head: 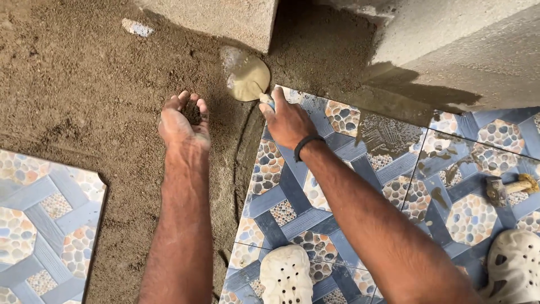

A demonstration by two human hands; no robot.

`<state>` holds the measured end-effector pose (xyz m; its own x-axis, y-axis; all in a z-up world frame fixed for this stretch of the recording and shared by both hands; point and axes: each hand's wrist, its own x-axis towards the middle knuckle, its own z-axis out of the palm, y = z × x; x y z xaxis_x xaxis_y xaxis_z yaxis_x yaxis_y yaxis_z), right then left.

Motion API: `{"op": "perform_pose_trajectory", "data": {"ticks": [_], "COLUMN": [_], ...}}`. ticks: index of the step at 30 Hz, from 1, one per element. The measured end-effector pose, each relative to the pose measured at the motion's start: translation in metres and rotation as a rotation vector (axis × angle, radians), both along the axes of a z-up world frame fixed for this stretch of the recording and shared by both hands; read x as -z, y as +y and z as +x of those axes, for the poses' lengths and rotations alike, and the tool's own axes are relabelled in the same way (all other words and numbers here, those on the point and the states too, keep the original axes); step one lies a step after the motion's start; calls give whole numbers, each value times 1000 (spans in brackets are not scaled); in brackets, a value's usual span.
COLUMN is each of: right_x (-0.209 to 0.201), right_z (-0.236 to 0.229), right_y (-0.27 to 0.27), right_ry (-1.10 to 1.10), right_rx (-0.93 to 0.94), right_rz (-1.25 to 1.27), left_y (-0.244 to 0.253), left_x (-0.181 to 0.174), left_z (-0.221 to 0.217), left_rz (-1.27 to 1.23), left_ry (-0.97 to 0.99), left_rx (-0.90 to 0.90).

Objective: Laying and cementing floor tiles against a wall and corner.

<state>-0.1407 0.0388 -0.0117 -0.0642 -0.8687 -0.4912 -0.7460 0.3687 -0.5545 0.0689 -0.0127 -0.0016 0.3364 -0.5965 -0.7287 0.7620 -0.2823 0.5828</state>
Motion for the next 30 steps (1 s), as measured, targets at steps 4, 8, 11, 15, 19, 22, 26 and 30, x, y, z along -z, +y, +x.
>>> {"op": "perform_pose_trajectory", "data": {"ticks": [4, 8, 11, 15, 19, 22, 26, 30], "right_x": [12, -12, 13, -6, 22, 21, -14, -15], "right_z": [-3, 1, -3, -1, -12, -13, 19, 61], "right_y": [4, 3, 20, 34, 49, 39, 1, -35], "right_ry": [-50, 48, -8, -164, -158, -114, -199, -284], "right_rx": [-57, -5, -2, 143, 87, -66, 16, -27], "right_rz": [-275, -119, -215, -115, -425, -565, -172, -225], "left_y": [1, -2, 0, -28, -42, -40, -14, -2], "left_x": [-4, 16, -12, -34, -37, 15, 46, 32], "left_z": [-6, -4, -7, -3, 16, 37, 57, 54], "left_rz": [19, 48, 93, -22, -18, -41, 18, 75], "left_ry": [-8, 9, 57, 22, -258, -641, -830, -704], "left_rx": [-26, 14, -18, 173, 401, 571, 351, 121]}}
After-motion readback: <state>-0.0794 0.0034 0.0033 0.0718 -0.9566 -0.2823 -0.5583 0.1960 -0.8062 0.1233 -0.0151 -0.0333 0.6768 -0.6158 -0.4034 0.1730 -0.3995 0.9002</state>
